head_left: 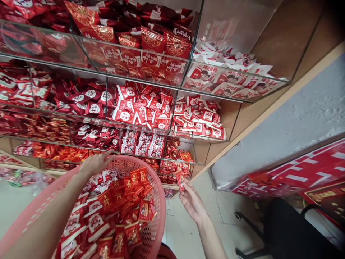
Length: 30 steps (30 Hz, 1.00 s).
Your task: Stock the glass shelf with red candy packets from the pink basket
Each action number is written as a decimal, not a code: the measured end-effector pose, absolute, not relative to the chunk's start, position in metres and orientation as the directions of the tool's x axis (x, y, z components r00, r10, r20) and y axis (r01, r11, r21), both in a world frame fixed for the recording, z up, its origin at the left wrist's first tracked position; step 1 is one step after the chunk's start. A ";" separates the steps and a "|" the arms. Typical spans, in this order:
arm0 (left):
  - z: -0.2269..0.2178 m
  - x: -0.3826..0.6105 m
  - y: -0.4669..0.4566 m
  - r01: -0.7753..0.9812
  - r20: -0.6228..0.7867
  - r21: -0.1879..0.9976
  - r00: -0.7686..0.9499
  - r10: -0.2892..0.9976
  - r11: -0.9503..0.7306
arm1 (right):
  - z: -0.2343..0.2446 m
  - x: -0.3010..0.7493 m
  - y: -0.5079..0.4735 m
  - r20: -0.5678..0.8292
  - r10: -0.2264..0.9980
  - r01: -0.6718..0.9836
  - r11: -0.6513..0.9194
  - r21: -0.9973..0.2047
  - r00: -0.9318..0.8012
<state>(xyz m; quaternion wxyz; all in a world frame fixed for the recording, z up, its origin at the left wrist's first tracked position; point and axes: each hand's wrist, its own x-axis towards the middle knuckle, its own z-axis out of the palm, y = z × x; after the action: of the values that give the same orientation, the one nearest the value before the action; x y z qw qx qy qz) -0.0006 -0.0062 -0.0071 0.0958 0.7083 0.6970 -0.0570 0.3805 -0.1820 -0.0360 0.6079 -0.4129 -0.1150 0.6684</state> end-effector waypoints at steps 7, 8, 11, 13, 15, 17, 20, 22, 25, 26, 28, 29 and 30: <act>0.004 0.011 -0.016 0.999 -0.208 -0.051 0.001 0.978 -0.012 | -0.013 0.343 -0.208 -0.303 0.950 -0.599 -0.285 -0.748 -0.074; 0.004 0.011 -0.016 0.999 -0.210 -0.049 -0.004 0.978 -0.007 | -0.011 0.337 -0.210 -0.276 0.955 -0.563 -0.286 -0.776 -0.104; 0.003 0.012 -0.017 0.999 -0.211 -0.047 -0.004 0.977 -0.006 | -0.008 0.327 -0.215 -0.203 0.967 -0.470 -0.252 -0.846 -0.152; 0.002 0.012 -0.018 0.999 -0.203 -0.044 0.004 0.979 -0.013 | -0.010 0.324 -0.215 -0.191 0.972 -0.400 -0.232 -0.887 -0.141; 0.001 0.011 -0.019 0.999 -0.194 -0.045 0.009 0.981 -0.018 | -0.014 0.324 -0.213 -0.190 0.974 -0.290 -0.219 -0.932 -0.126; 0.000 0.011 -0.019 0.999 -0.187 -0.046 0.008 0.982 -0.017 | -0.017 0.324 -0.210 -0.194 0.970 -0.125 -0.212 -0.969 -0.146; -0.003 0.010 -0.018 0.999 -0.198 -0.048 0.005 0.980 -0.015 | -0.014 0.317 -0.207 -0.204 0.948 0.136 -0.174 -0.975 -0.246; -0.004 0.008 -0.017 0.999 -0.202 -0.051 0.002 0.979 -0.013 | -0.007 0.306 -0.208 -0.198 0.923 0.274 -0.108 -0.956 -0.329; -0.006 0.006 -0.017 0.999 -0.191 -0.047 -0.004 0.982 -0.005 | 0.002 0.281 -0.215 -0.197 0.869 0.445 0.029 -0.895 -0.453; -0.005 0.006 -0.017 0.999 -0.191 -0.044 -0.006 0.982 -0.003 | 0.003 0.272 -0.217 -0.204 0.845 0.487 0.074 -0.870 -0.494; -0.004 0.006 -0.017 0.999 -0.198 -0.038 -0.013 0.980 0.006 | 0.001 0.254 -0.221 -0.239 0.783 0.549 0.153 -0.822 -0.575; -0.003 0.006 -0.018 0.999 -0.203 -0.036 -0.017 0.979 0.010 | -0.002 0.246 -0.223 -0.259 0.754 0.575 0.185 -0.797 -0.603; -0.001 0.006 -0.018 0.999 -0.207 -0.034 -0.019 0.978 0.013 | -0.006 0.239 -0.225 -0.273 0.732 0.592 0.216 -0.777 -0.625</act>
<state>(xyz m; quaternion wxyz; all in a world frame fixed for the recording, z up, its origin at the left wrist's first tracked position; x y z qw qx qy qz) 0.0062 -0.0182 -0.0012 0.0624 0.6975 0.7088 -0.0851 0.2385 -0.2246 -0.0065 0.0762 -0.4265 -0.7759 0.4586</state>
